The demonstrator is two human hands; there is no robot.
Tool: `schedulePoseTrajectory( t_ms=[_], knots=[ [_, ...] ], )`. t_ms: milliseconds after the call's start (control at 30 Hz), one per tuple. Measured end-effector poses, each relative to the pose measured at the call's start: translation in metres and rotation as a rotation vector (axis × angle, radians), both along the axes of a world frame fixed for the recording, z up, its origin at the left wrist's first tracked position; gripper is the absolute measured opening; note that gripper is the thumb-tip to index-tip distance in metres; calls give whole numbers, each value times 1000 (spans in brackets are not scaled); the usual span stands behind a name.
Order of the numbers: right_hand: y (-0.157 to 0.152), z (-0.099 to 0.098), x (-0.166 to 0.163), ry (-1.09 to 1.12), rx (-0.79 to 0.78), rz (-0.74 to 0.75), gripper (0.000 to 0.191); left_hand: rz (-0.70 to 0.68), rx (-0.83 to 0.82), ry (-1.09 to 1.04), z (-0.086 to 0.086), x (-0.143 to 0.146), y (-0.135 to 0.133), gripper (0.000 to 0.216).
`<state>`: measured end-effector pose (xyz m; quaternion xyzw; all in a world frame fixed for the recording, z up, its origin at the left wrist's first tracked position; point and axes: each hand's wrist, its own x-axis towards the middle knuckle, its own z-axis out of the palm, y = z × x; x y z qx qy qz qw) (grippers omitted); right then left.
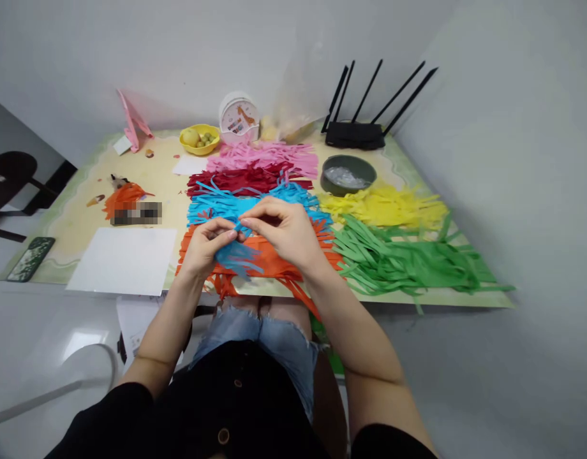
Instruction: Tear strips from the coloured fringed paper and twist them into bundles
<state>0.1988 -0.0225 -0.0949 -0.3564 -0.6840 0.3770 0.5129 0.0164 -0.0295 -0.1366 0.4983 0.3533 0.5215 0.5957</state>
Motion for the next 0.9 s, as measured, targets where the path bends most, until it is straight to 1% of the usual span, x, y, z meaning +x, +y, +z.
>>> schedulePoseTrajectory(
  t_ms=[100, 167, 233, 267, 300, 333, 367, 433, 467, 500, 533, 567, 600, 633, 667, 733, 800, 833, 900],
  knots=[
    [4, -2, -11, -5, 30, -55, 21, 68, -31, -30, -7, -1, -4, 37],
    [4, -7, -21, 18, 41, -90, 22, 101, -58, -15, -12, -5, -7, 38],
    [2, -15, -27, 51, -1, -74, 20, 113, -75, 62, -17, -24, -8, 40],
    [1, -20, -28, 68, -47, -47, 18, 134, -71, 126, -20, -41, -5, 41],
    [0, -26, -25, 85, -101, -20, 20, 181, -53, 217, -22, -64, 0, 42],
    [-1, -32, -21, 98, -154, -3, 25, 256, -28, 327, -21, -93, 7, 43],
    [-1, -39, -15, 106, -196, -4, 30, 417, 21, 467, -19, -126, 16, 42],
    [2, -53, -1, 81, -232, -51, 31, 794, 192, 904, -9, -197, 39, 32],
    [5, -59, 6, 46, -234, -82, 28, 898, 213, 992, -2, -228, 52, 26],
    [9, -66, 11, -3, -232, -107, 27, 950, 223, 1050, 4, -256, 65, 21],
    [14, -73, 14, -63, -224, -129, 26, 963, 238, 1113, 10, -276, 77, 16],
    [20, -79, 17, -131, -209, -147, 26, 941, 244, 1162, 13, -291, 89, 11],
    [27, -85, 19, -204, -186, -162, 26, 895, 246, 1206, 14, -298, 100, 7],
    [35, -90, 21, -278, -153, -179, 26, 839, 244, 1248, 12, -300, 110, 5],
    [44, -94, 23, -353, -115, -199, 25, 783, 238, 1286, 9, -297, 118, 7],
    [63, -99, 30, -498, -35, -254, 25, 693, 233, 1356, -2, -278, 134, 13],
    [85, -98, 34, -670, 6, -304, 27, 617, 270, 1420, -13, -244, 152, 9],
    [97, -96, 33, -753, 11, -312, 29, 561, 308, 1444, -18, -221, 162, 7],
    [123, -92, 25, -884, -8, -279, 33, 378, 399, 1471, -28, -164, 184, 16]
  ],
)
